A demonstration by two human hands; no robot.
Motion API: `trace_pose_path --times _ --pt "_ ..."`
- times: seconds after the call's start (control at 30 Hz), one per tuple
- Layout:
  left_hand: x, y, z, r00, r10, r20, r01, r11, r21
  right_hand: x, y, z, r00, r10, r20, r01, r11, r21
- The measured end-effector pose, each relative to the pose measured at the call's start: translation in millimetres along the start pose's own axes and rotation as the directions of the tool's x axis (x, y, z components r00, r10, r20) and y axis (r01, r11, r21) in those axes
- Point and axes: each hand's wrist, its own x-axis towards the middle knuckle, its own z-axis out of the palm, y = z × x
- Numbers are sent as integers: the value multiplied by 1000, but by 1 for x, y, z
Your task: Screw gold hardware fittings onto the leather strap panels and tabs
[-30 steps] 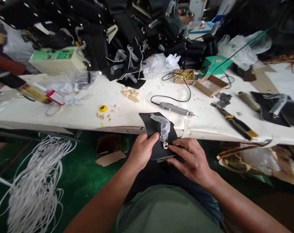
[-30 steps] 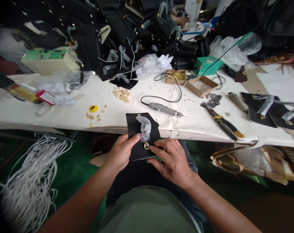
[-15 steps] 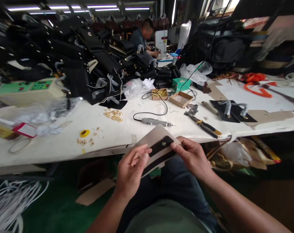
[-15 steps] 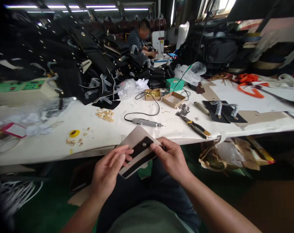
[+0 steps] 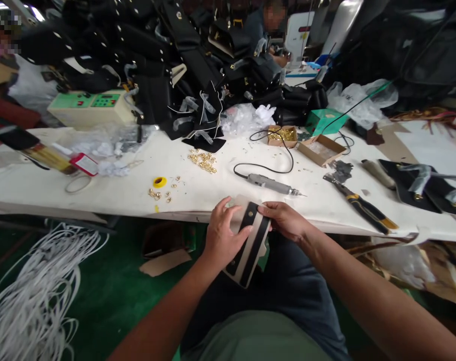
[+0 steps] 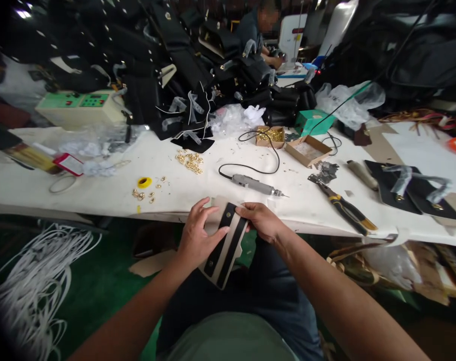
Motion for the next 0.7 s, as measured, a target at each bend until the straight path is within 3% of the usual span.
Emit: trace_pose_path --times 0.13,0.27,0.37,0.5,0.6,0.7 --pt "19 -12 9 999 -25 30 24 999 24 21 -7 -9 1000 17 4 -17 998 -67" --pt "37 -17 20 994 9 105 -14 999 49 34 -13 -23 996 -6 -89 -20 958 -287" --pt "42 -17 30 983 60 174 -66 997 28 35 -15 -31 986 -25 -164 -61 864 -499" --pt "37 -18 44 972 77 222 -77 997 -10 30 -15 -35 967 -138 -213 -67 671 -739" --pt "29 -21 50 973 100 206 -100 995 -13 26 -12 -34 951 -221 -218 -63 550 -832" --pt "22 -26 52 973 144 183 -139 990 -39 22 -8 -32 942 -248 -227 -75 503 -861"
